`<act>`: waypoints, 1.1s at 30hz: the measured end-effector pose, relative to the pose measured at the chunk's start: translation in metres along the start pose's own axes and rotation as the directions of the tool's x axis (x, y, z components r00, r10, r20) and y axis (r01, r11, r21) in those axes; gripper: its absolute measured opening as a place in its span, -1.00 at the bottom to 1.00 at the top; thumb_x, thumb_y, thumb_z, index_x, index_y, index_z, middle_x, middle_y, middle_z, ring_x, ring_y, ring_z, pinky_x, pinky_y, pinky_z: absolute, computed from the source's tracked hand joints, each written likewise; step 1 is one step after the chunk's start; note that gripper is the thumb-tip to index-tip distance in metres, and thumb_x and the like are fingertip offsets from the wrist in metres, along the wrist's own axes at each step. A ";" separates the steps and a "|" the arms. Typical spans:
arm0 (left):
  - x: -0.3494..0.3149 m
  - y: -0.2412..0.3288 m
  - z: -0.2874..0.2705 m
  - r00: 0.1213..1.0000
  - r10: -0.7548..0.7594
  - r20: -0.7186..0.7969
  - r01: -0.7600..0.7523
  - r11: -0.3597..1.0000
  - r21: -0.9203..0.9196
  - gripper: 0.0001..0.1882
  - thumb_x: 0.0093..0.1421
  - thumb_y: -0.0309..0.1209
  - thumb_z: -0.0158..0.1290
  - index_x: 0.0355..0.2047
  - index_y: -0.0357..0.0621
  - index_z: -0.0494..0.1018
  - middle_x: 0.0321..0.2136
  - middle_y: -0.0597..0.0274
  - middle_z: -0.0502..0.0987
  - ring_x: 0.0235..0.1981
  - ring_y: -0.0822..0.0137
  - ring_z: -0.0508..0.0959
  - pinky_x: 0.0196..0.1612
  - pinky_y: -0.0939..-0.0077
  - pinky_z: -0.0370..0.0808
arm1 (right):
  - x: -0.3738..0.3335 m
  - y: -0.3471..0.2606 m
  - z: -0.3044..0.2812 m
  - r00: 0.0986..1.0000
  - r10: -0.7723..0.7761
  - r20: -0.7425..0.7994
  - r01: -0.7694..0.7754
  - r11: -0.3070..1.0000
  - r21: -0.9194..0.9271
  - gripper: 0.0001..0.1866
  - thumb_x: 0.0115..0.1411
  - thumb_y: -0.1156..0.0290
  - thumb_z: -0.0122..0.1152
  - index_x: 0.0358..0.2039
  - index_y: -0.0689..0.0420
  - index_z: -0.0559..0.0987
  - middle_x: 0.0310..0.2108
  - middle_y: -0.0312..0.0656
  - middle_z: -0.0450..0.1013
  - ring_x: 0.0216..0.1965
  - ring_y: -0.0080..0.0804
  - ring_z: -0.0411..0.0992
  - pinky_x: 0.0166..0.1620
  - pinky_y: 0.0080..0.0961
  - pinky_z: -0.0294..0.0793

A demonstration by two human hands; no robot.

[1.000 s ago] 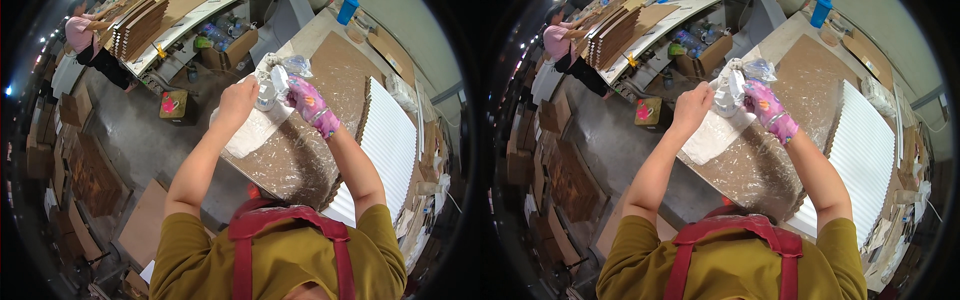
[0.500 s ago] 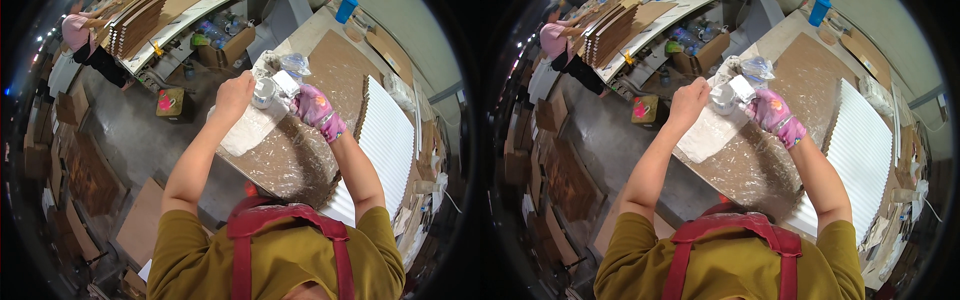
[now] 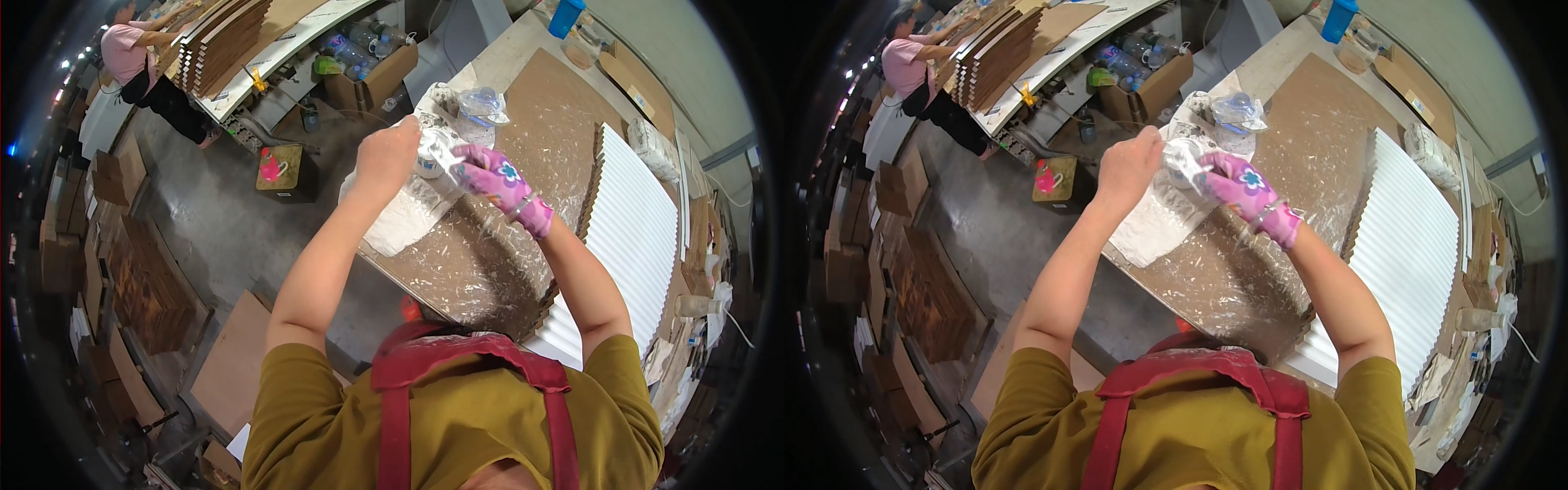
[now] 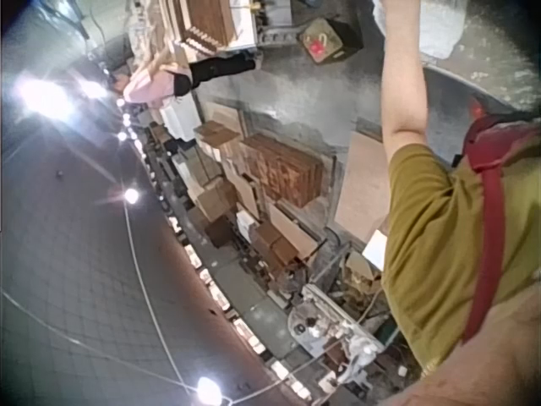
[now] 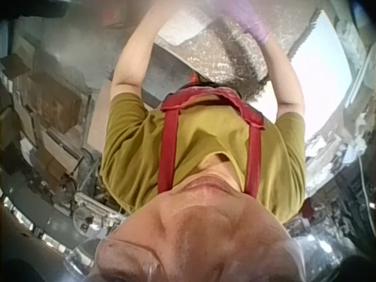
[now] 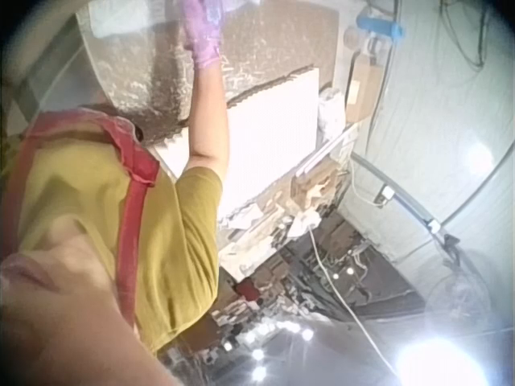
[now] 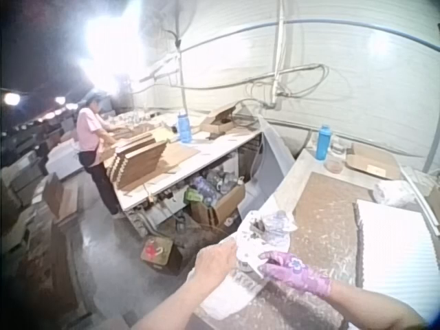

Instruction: The person wipes a corrugated white furniture component using a cloth and a spray bottle, and applies a substance from a small bottle to the edges.

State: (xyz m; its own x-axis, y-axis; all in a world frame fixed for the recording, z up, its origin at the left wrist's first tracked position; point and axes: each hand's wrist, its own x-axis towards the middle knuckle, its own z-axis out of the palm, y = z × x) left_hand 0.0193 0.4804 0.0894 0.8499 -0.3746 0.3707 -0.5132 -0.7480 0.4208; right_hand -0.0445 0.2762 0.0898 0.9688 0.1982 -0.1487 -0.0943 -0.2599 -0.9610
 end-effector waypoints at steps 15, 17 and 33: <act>0.006 0.015 0.004 0.989 0.139 -0.050 -0.138 0.990 0.017 -0.87 0.23 -0.32 0.01 -0.36 -0.10 0.40 -0.54 0.04 0.53 -0.44 -0.05 0.55 -0.41 0.10 0.43 | 0.037 0.016 0.013 0.911 -0.311 -0.270 0.274 0.947 -0.164 -0.53 0.26 0.23 0.01 0.09 0.25 0.35 -0.09 -0.01 0.46 -0.07 -0.22 0.46 0.04 -0.38 0.43; 0.010 0.002 0.014 0.994 0.094 -0.048 -0.094 0.995 0.019 -0.88 0.24 -0.32 0.00 -0.33 -0.07 0.40 -0.51 -0.03 0.52 -0.41 -0.12 0.53 -0.39 0.02 0.42 | 0.027 0.038 0.005 0.862 -0.466 -0.200 0.399 0.866 -0.301 -0.56 0.26 0.19 0.01 0.03 0.24 0.39 -0.16 -0.05 0.48 -0.11 -0.24 0.47 -0.02 -0.38 0.44; -0.091 0.136 0.053 0.901 0.057 0.429 0.225 0.785 -0.577 -0.47 0.19 -0.46 0.07 0.18 -0.17 0.27 0.01 0.18 0.42 -0.19 0.37 0.42 -0.18 0.58 0.40 | -0.269 0.071 -0.046 0.941 0.122 -0.316 0.293 0.175 0.940 -0.63 0.25 0.33 0.17 0.02 0.21 0.42 -0.27 -0.18 0.51 -0.34 -0.50 0.51 -0.35 -0.64 0.59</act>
State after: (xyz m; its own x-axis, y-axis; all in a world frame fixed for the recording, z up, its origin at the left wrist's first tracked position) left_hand -0.1217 0.3835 0.0690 0.7881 -0.6156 0.0025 -0.2802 -0.3551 0.8919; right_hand -0.3016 0.1611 0.0723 0.9726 -0.1432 -0.1833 0.0515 0.9010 -0.4308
